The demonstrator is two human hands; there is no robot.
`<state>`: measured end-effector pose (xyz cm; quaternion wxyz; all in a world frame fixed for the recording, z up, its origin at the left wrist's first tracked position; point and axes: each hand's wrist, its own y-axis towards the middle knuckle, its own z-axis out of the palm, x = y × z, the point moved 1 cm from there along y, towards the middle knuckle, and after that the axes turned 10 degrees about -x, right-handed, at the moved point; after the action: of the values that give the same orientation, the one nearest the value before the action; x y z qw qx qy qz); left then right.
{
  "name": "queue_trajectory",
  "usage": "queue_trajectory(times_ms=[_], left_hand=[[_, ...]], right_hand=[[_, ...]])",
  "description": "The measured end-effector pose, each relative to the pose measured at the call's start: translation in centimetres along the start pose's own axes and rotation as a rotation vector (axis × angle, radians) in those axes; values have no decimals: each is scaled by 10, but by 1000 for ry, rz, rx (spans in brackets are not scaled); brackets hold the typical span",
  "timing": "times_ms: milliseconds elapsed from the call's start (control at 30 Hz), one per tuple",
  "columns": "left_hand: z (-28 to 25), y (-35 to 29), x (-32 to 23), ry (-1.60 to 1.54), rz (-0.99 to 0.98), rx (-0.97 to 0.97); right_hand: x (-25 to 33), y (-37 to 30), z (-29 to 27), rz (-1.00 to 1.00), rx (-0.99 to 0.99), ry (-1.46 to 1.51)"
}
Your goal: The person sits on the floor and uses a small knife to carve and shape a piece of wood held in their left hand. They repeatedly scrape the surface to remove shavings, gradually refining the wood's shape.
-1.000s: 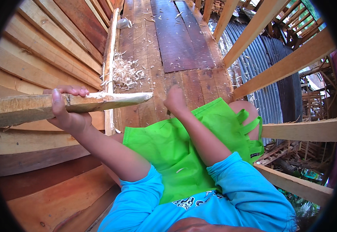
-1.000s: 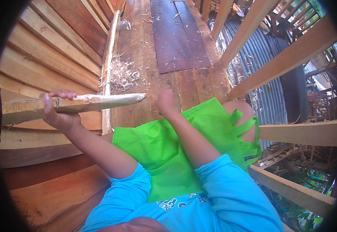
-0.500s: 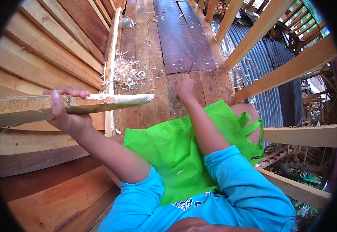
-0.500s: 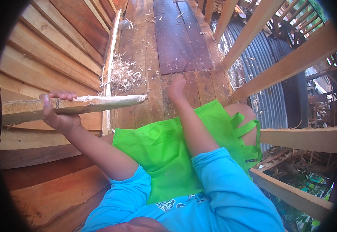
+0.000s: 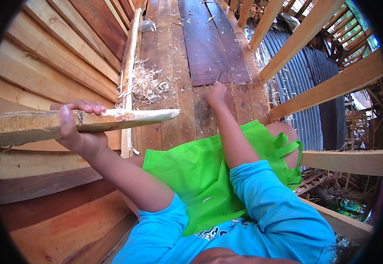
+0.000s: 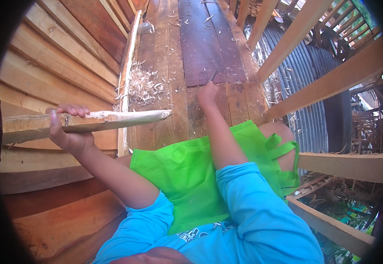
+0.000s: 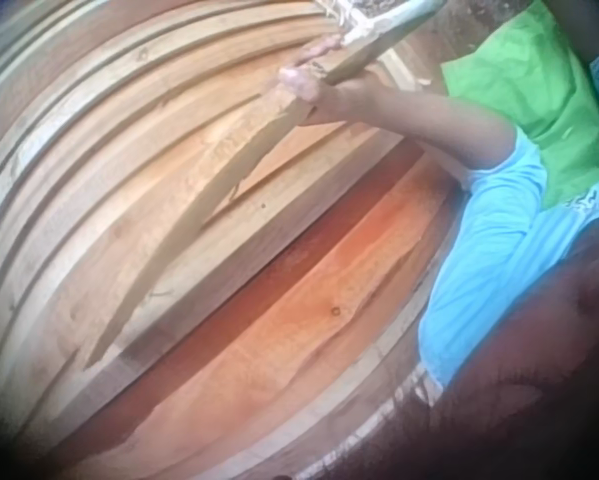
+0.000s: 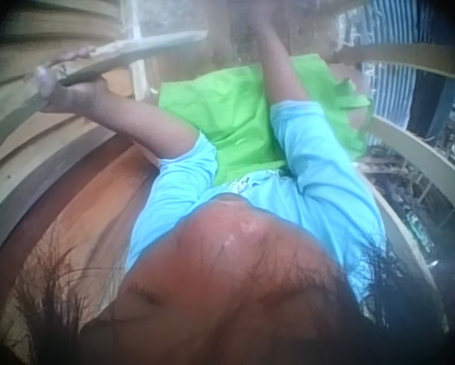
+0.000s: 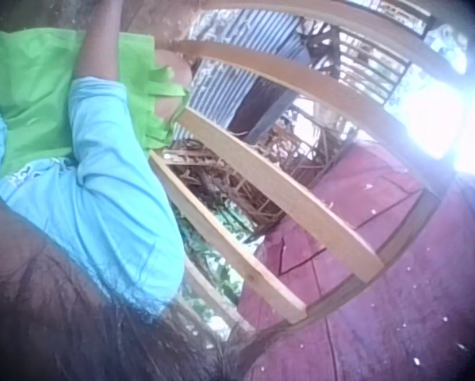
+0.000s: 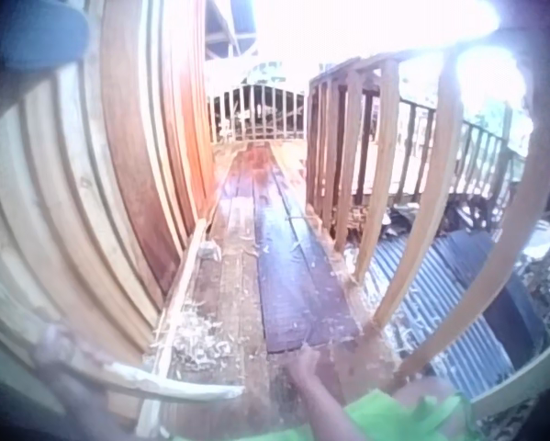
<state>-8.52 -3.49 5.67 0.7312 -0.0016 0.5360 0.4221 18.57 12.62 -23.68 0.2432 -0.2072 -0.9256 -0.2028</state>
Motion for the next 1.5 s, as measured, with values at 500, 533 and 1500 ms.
queue_trajectory(times_ms=[500,533,1500], left_hand=[[-10,0,-1,55,0,-25],[-11,1,0,56,2,-29],[-8,0,-6,-21,47,-10]], right_hand=[[65,-31,4,-567,638,241],[75,-33,4,-518,573,259],[67,-107,-29,-377,739,249]])
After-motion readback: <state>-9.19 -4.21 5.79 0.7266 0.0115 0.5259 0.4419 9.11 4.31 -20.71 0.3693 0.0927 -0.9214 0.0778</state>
